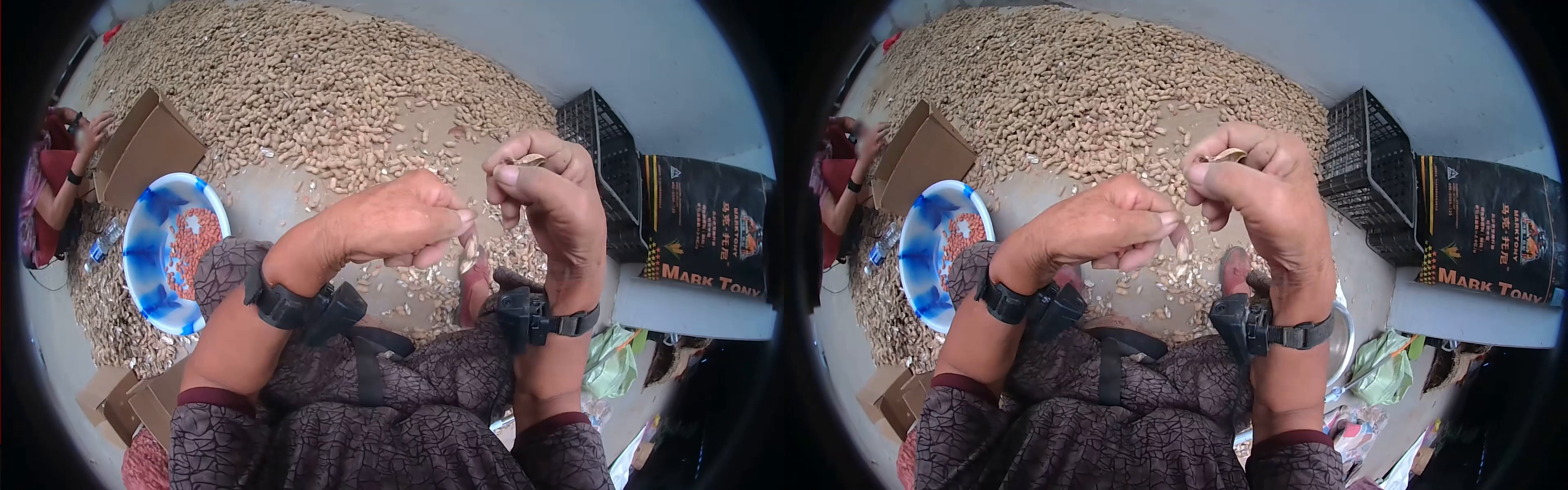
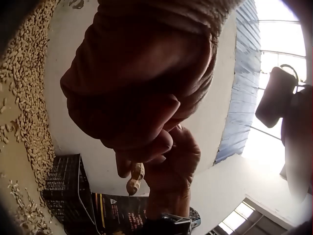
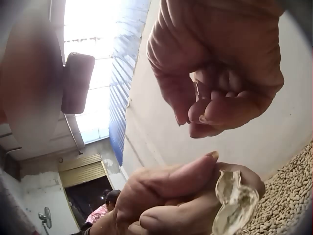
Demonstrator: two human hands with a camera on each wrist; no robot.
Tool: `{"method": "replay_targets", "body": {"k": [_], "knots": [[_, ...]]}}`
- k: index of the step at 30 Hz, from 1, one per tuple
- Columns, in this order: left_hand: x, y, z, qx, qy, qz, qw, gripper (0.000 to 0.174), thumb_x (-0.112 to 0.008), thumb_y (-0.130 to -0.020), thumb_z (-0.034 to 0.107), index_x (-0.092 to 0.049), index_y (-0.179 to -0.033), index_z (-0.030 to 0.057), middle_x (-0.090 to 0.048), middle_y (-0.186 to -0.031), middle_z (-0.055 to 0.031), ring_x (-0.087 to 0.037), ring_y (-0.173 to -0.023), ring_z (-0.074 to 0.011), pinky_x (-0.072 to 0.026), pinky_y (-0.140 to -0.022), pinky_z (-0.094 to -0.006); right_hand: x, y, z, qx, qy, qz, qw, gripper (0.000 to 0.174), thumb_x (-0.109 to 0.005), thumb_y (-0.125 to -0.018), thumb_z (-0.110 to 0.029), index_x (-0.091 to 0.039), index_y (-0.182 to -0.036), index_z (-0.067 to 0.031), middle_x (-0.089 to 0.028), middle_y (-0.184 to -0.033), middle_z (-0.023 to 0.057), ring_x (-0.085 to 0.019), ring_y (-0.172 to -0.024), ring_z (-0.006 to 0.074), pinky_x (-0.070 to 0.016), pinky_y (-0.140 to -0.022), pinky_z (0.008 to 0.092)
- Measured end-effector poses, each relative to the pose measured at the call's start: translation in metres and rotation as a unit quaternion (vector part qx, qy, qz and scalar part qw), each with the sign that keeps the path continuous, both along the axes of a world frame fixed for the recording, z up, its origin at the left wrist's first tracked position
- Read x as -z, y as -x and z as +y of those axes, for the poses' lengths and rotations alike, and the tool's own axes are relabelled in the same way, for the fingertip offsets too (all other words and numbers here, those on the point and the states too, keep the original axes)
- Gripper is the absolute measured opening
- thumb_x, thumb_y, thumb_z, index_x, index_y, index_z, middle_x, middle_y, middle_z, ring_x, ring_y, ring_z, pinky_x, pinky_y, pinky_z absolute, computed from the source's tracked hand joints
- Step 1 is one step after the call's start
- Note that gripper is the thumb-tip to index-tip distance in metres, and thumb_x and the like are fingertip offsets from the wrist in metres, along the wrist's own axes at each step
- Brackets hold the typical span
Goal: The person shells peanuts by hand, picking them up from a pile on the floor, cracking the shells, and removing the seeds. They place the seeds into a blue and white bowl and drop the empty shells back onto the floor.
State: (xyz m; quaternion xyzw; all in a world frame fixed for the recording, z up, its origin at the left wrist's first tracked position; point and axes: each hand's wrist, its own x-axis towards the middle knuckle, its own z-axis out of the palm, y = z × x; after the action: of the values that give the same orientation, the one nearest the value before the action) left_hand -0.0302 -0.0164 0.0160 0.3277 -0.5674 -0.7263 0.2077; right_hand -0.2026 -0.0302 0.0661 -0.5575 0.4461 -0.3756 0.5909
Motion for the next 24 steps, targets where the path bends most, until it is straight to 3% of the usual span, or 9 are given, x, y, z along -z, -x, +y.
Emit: {"method": "replay_targets", "body": {"k": [2, 5, 8, 12, 15, 20, 24], "knots": [[0.01, 0.003, -0.001, -0.1, -0.099, 0.113, 0.984, 0.035, -0.041, -0.088, 0.029, -0.05, -0.066, 0.0032, -0.046, -0.047, -0.0021, -0.032, -0.033, -0.0029, -0.0229, -0.03, -0.0178, 0.001, -0.005, 0.005, -0.035, 0.004, 0.065, 0.997, 0.009, -0.059, -0.07, -0.007, -0.06, -0.075, 0.0012, -0.055, -0.055, 0.0033, -0.048, -0.046, 0.0059, -0.0383, -0.041, 0.0183], [0.011, 0.001, 0.0, -0.143, -0.168, 0.189, 0.957, 0.036, -0.041, -0.089, 0.03, -0.052, -0.07, 0.0017, -0.047, -0.049, -0.0038, -0.031, -0.033, -0.0032, -0.0228, -0.03, -0.0173, 0.009, -0.013, 0.008, -0.037, 0.081, 0.212, 0.973, 0.01, -0.065, -0.066, -0.006, -0.058, -0.066, 0.0016, -0.051, -0.052, -0.0011, -0.041, -0.047, 0.0025, -0.0302, -0.041, 0.0186], [0.013, 0.003, 0.002, -0.145, -0.137, 0.172, 0.965, 0.034, -0.042, -0.089, 0.029, -0.053, -0.074, -0.0005, -0.048, -0.052, -0.0043, -0.032, -0.034, -0.0034, -0.0238, -0.031, -0.0156, 0.022, -0.012, 0.004, -0.047, 0.142, 0.223, 0.963, 0.01, -0.065, -0.064, -0.005, -0.057, -0.064, 0.0013, -0.051, -0.052, -0.0002, -0.043, -0.048, 0.0031, -0.0316, -0.041, 0.0199], [0.015, -0.004, 0.003, -0.134, -0.154, 0.18, 0.962, 0.03, -0.045, -0.088, 0.025, -0.053, -0.077, -0.0025, -0.05, -0.056, -0.005, -0.034, -0.037, -0.0028, -0.0251, -0.033, -0.0141, 0.01, -0.015, 0.009, -0.046, 0.1, 0.254, 0.961, 0.01, -0.065, -0.064, -0.005, -0.057, -0.065, 0.0012, -0.053, -0.053, 0.0009, -0.045, -0.049, 0.0036, -0.0331, -0.042, 0.02], [0.019, -0.008, 0.004, -0.112, -0.2, 0.244, 0.942, 0.026, -0.047, -0.087, 0.019, -0.053, -0.08, -0.0046, -0.053, -0.063, -0.0058, -0.035, -0.04, -0.0021, -0.0261, -0.034, -0.0132, 0.004, -0.016, 0.011, -0.06, 0.084, 0.203, 0.974, 0.01, -0.065, -0.067, -0.005, -0.057, -0.065, 0.001, -0.055, -0.056, 0.002, -0.047, -0.051, 0.0041, -0.0355, -0.045, 0.0188], [0.025, -0.01, 0.006, -0.109, -0.248, 0.35, 0.897, 0.021, -0.046, -0.087, 0.012, -0.054, -0.084, -0.0061, -0.054, -0.068, -0.0067, -0.037, -0.042, -0.0015, -0.0262, -0.034, -0.0128, 0.006, -0.02, 0.012, -0.041, 0.115, 0.216, 0.969, 0.01, -0.064, -0.068, -0.005, -0.056, -0.065, 0.0006, -0.054, -0.055, 0.0005, -0.045, -0.05, 0.0031, -0.0335, -0.043, 0.0189], [0.02, -0.014, 0.007, -0.135, -0.198, 0.317, 0.918, 0.02, -0.047, -0.085, 0.013, -0.055, -0.089, -0.0054, -0.054, -0.065, -0.0054, -0.038, -0.042, -0.0018, -0.0261, -0.034, -0.0142, 0.008, -0.013, 0.006, -0.035, 0.117, 0.228, 0.966, 0.015, -0.063, -0.071, -0.01, -0.055, -0.063, 0.0, -0.05, -0.053, -0.0009, -0.042, -0.049, 0.0022, -0.0313, -0.042, 0.0194]]}}
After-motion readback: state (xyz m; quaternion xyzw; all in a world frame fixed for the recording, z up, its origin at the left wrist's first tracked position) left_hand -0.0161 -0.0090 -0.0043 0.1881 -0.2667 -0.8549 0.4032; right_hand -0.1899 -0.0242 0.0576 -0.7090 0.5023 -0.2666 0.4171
